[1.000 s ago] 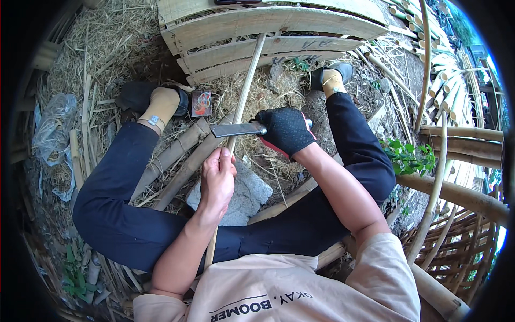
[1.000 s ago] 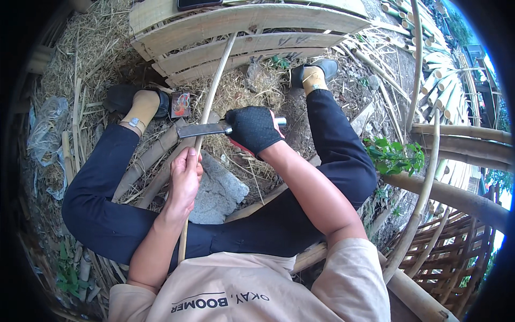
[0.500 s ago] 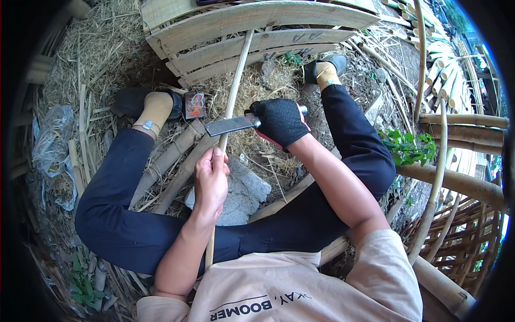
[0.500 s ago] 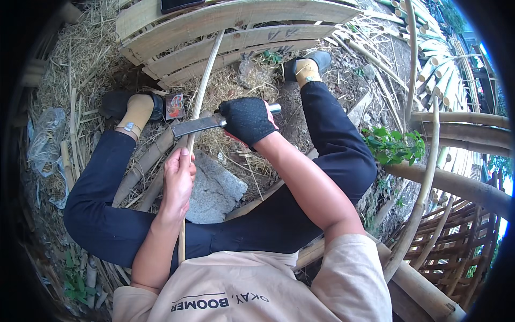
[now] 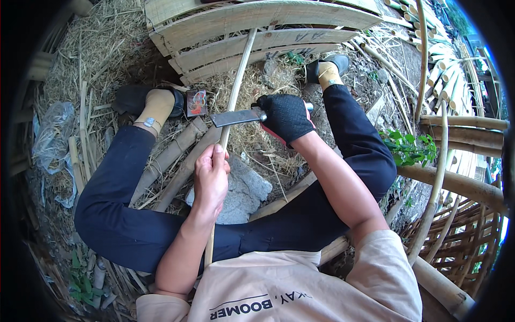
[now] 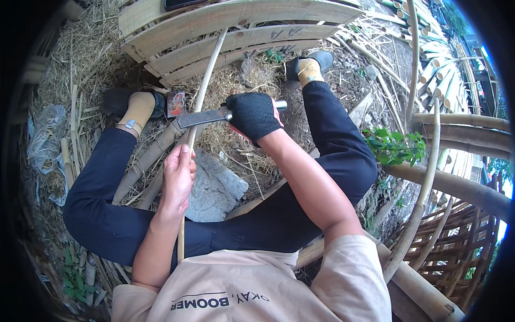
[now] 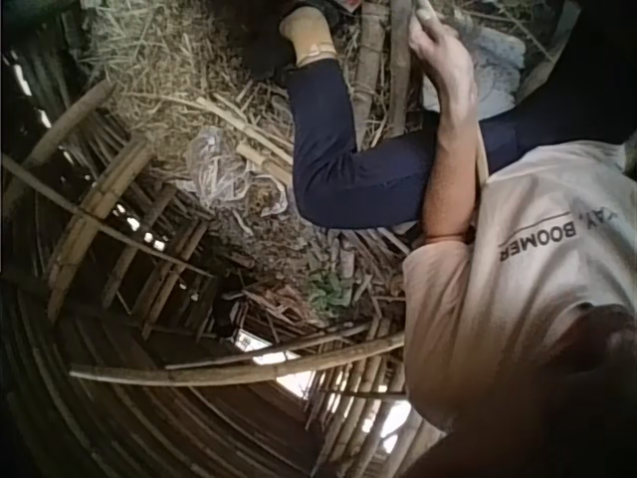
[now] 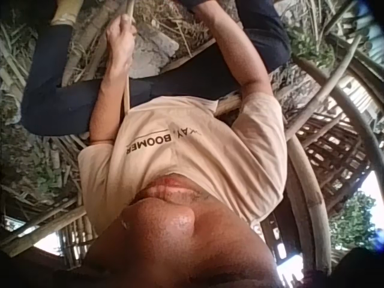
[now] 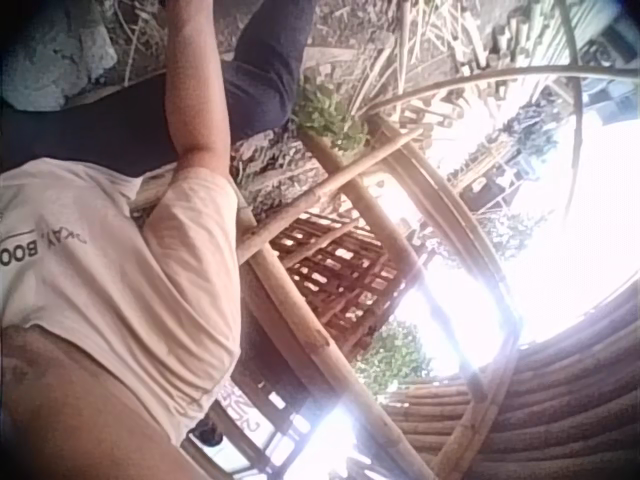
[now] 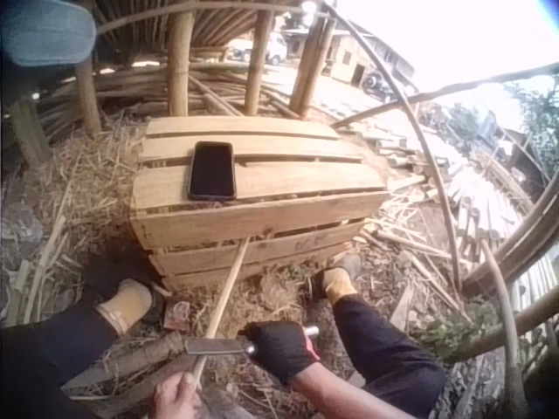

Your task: The person shaves a thin strip of bamboo with a knife, repeatedly scraping the blade along the wood to smooth it.

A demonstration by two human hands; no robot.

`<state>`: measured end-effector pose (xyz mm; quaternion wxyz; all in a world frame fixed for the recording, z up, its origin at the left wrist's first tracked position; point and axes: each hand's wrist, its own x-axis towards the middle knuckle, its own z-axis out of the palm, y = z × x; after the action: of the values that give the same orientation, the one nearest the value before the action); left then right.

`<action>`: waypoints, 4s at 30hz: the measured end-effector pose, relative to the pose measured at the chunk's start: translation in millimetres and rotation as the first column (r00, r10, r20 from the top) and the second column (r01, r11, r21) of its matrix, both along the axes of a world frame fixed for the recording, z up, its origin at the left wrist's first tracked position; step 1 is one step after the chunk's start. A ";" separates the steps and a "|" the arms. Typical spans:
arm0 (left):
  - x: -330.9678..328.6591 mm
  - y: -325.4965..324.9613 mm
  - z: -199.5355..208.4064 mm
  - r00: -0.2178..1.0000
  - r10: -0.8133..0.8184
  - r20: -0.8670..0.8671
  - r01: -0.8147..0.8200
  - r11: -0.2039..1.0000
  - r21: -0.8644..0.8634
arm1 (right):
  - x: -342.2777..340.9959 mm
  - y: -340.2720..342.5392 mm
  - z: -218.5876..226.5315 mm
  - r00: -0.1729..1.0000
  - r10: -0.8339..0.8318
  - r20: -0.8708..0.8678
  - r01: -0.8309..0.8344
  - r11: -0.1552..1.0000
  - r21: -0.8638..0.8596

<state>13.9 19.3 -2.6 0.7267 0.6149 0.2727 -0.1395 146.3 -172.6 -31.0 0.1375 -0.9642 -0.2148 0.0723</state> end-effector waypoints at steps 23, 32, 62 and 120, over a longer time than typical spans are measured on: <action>-5.4 -2.8 2.4 1.000 -0.025 -0.017 0.026 0.997 0.077 | -10.8 13.8 13.8 0.998 0.060 -0.011 -0.061 0.998 -0.029; -16.5 -0.4 2.6 0.999 -0.015 -0.048 0.015 1.000 0.007 | 34.0 -22.9 14.5 0.962 -0.267 0.052 0.271 0.959 -0.086; 2.7 12.8 8.9 0.993 -0.031 -0.116 0.002 0.968 -0.249 | -22.5 7.5 44.9 0.988 -0.044 -0.146 0.065 0.988 0.143; -1.5 -3.1 6.2 0.995 0.005 -0.105 -0.018 0.993 -0.116 | 6.9 -12.4 19.4 0.991 -0.122 -0.063 0.126 0.990 0.057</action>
<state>12.4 16.2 3.6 0.7469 0.5618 0.3051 -0.1828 153.3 -184.9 -11.6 0.1774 -0.9685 -0.1525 0.0855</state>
